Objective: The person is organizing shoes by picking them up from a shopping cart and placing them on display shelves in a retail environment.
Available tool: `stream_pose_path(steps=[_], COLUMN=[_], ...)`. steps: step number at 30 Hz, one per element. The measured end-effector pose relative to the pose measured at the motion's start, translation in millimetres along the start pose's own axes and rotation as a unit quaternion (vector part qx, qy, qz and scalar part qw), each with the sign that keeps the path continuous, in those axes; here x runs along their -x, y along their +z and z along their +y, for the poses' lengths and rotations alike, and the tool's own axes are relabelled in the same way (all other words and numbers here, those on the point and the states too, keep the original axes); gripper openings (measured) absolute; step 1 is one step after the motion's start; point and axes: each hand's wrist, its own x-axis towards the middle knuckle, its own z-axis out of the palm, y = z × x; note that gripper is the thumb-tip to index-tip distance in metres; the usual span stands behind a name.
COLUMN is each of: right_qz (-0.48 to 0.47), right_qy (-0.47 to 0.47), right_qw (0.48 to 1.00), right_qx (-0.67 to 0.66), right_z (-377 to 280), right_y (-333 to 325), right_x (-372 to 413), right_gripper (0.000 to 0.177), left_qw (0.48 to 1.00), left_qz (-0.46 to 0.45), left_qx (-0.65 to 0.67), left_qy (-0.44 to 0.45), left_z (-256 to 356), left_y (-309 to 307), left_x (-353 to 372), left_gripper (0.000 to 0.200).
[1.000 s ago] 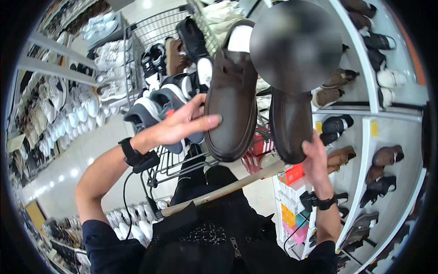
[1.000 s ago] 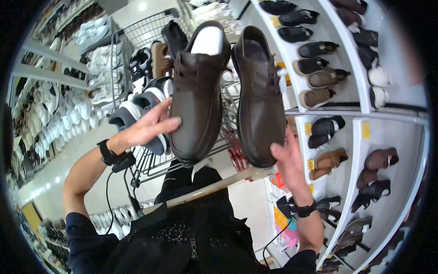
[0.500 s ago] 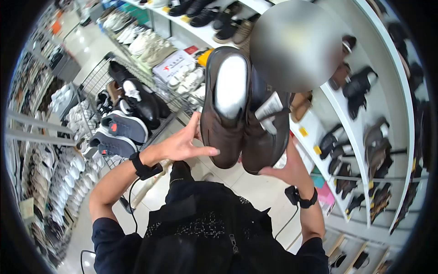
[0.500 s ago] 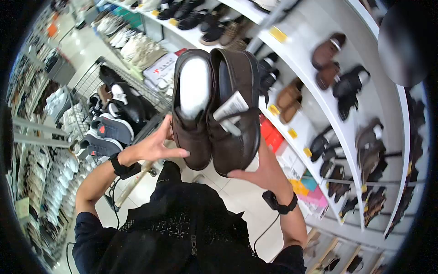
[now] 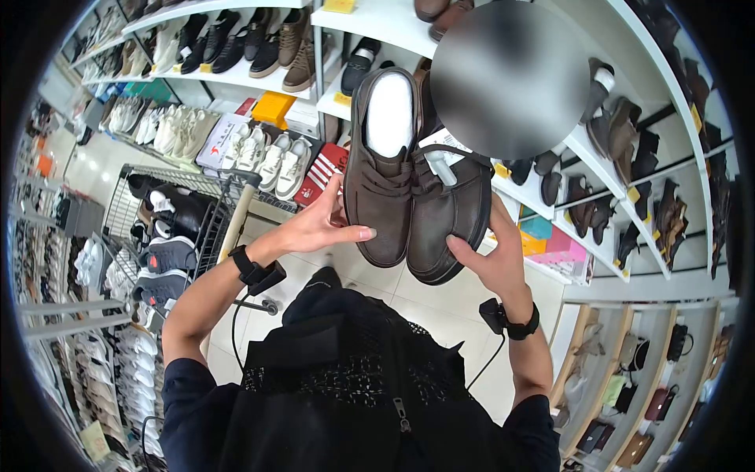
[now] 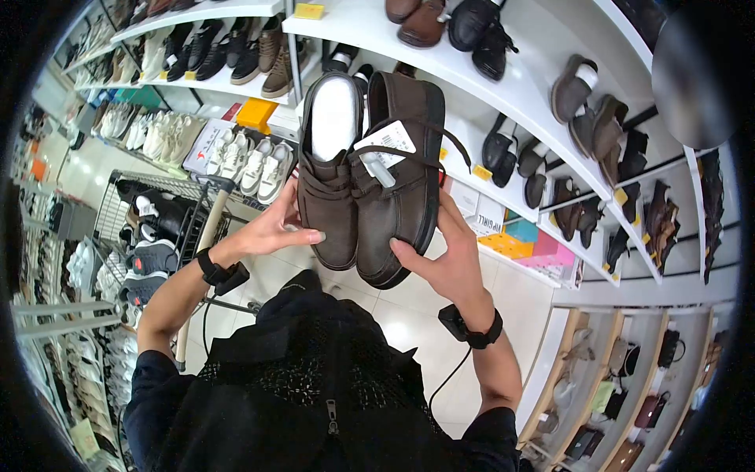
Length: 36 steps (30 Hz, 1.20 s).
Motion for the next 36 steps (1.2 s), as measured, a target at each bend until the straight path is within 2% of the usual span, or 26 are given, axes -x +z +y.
stream_pose_path(steps=[1,4,6,8,11,12,13,14,16,17,20,21,25,26,28,29,30,32,33,36], right_qz=[0.017,0.04,0.054,0.068,0.088,0.098,0.106,0.091,0.149,0.146,0.164,0.151,0.137,0.143,0.15,0.156,0.175,0.207,0.22,0.212], right_qy=[-0.03,-0.034,-0.038,-0.037,-0.003,0.068,0.135,0.156,0.157,0.159,0.164,0.201,0.289,0.31,0.344,0.34,0.336,0.319,0.311,0.268], right_qw=[0.998,0.994,0.992,0.988,0.992,0.99,0.958,0.942,0.901,0.904,0.877,0.903,0.869,0.83,0.81,0.802,0.791,0.787,0.79,0.835], right_qx=[0.059,0.092,0.11,0.132,0.085,-0.074,-0.231,-0.283,-0.375,-0.368,-0.422,-0.348,-0.378,-0.441,-0.451,-0.465,-0.48,-0.486,-0.481,-0.432], right_z=[1.7,3.2,7.6,9.9,12.9,19.0,26.6,37.0,35.2,42.2,43.1,42.3,62.7,73.3,74.8,79.8,79.6,75.3,84.0,83.7], right_y=[-5.7,-13.5,-19.0,-26.4,-36.3,-39.3,-43.3,-53.0,-59.3,-64.7,-66.7,-68.8,-66.7,-65.7,-58.8,-55.0,-51.8,-47.7,-46.8,-54.4], right_x=[1.9,2.3,0.2,-0.8,-3.0,0.1,2.8,7.3,-2.4,-5.7,-21.9,-27.7,-34.2,-34.5,-34.1,-28.9,-24.9,-15.5,-5.4,19.0], right_gripper=[0.061,0.06,0.061,0.062,0.063,0.062,0.062,0.063,0.069,0.078,0.083,0.106,0.095,0.092,0.088,0.086,0.086,0.089,0.091,0.094], left_qw=[1.0,0.999,0.999,0.998,0.995,0.995,0.993,0.992,0.979,0.987,0.987,0.988,0.99,0.989,0.974,0.976,0.976,0.981,0.989,0.987], left_qz=[-0.007,-0.033,-0.046,-0.052,-0.08,-0.072,-0.092,-0.099,-0.067,-0.069,-0.051,-0.039,-0.008,-0.017,-0.001,-0.008,-0.019,-0.039,-0.063,-0.091], left_qx=[0.007,-0.014,-0.026,-0.016,-0.045,-0.055,-0.047,-0.048,-0.063,-0.016,0.012,0.024,-0.047,-0.046,-0.188,-0.18,-0.151,-0.139,-0.063,-0.078], left_qy=[-0.011,-0.024,-0.013,0.034,0.031,0.043,0.063,0.063,0.18,0.147,0.154,0.15,0.135,0.14,0.125,0.12,0.159,0.132,0.121,0.105], left_z=[2.8,10.5,14.1,19.1,29.7,35.4,34.1,34.4,36.4,40.3,42.5,44.4,45.8,46.6,45.3,39.8,31.5,24.6,18.2,14.5], left_y=[3.0,1.5,0.1,0.8,0.3,2.5,3.5,5.9,12.6,13.4,10.2,9.7,5.1,4.4,3.1,5.2,8.3,13.7,18.5,30.2], left_x=[-6.5,-25.9,-39.4,-55.9,-76.8,-82.0,-90.1,-97.2,-110.1,-114.7,-136.5,-140.7,-157.1,-160.1,-166.2,-168.3,-173.4,-175.7,-179.2,-184.1], left_gripper=[0.103,0.102,0.102,0.102,0.1,0.098,0.097,0.097,0.096,0.093,0.092,0.09,0.092,0.092,0.099,0.102,0.102,0.101,0.1,0.098])
